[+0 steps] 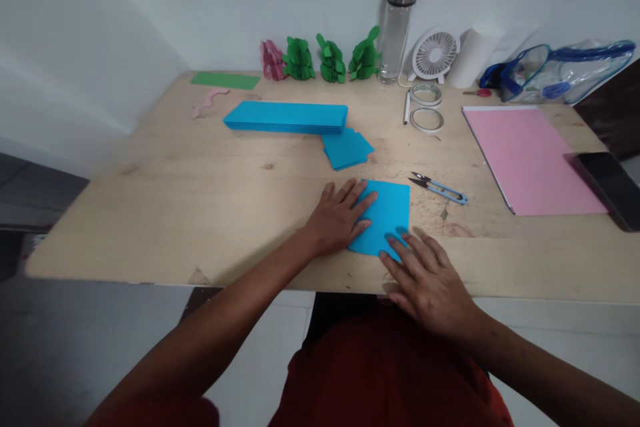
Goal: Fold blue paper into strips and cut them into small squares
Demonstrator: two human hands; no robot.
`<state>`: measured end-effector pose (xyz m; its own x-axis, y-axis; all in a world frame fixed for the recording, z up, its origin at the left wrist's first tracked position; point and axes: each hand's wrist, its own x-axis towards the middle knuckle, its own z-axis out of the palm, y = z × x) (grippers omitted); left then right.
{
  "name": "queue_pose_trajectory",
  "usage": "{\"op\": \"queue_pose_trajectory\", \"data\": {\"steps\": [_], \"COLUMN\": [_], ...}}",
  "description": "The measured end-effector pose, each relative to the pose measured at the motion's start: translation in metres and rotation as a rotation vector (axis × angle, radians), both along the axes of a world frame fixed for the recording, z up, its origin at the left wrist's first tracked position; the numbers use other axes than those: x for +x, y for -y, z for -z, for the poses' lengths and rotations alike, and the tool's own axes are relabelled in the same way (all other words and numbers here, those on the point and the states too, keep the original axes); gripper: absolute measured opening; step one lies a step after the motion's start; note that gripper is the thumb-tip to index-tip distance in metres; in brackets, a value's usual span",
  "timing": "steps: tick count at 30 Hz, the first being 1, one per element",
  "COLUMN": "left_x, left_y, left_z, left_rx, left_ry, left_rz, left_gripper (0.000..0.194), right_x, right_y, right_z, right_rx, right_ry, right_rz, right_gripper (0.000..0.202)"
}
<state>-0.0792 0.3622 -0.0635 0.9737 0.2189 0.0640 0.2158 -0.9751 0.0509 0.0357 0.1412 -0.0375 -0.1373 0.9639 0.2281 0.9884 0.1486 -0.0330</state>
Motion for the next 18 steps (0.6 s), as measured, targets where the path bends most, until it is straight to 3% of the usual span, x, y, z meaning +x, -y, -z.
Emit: {"op": "queue_pose_trajectory", "data": {"steps": [7, 14, 18], "left_x": [0.001, 0.000, 0.000], "left_y": [0.000, -0.002, -0.005], "left_z": [-0.002, -0.001, -0.008], "left_rx": [-0.001, -0.030, -0.121], "left_ry": [-0.006, 0.005, 0.042], "left_rz": [0.008, 0.021, -0.003], "left_gripper": [0.053, 0.053, 0.048], "right_x": [-0.024, -0.004, 0.002], "right_y": [-0.041, -0.021, -0.018], "right_z": [-0.003, -0.004, -0.002], "right_rx": [-0.087, -0.027, 0.046], "right_ry": [-0.106, -0.112, -0.112], "right_rz": [-0.002, 0.090, 0.071], "right_gripper": [0.052, 0.039, 0.034]}}
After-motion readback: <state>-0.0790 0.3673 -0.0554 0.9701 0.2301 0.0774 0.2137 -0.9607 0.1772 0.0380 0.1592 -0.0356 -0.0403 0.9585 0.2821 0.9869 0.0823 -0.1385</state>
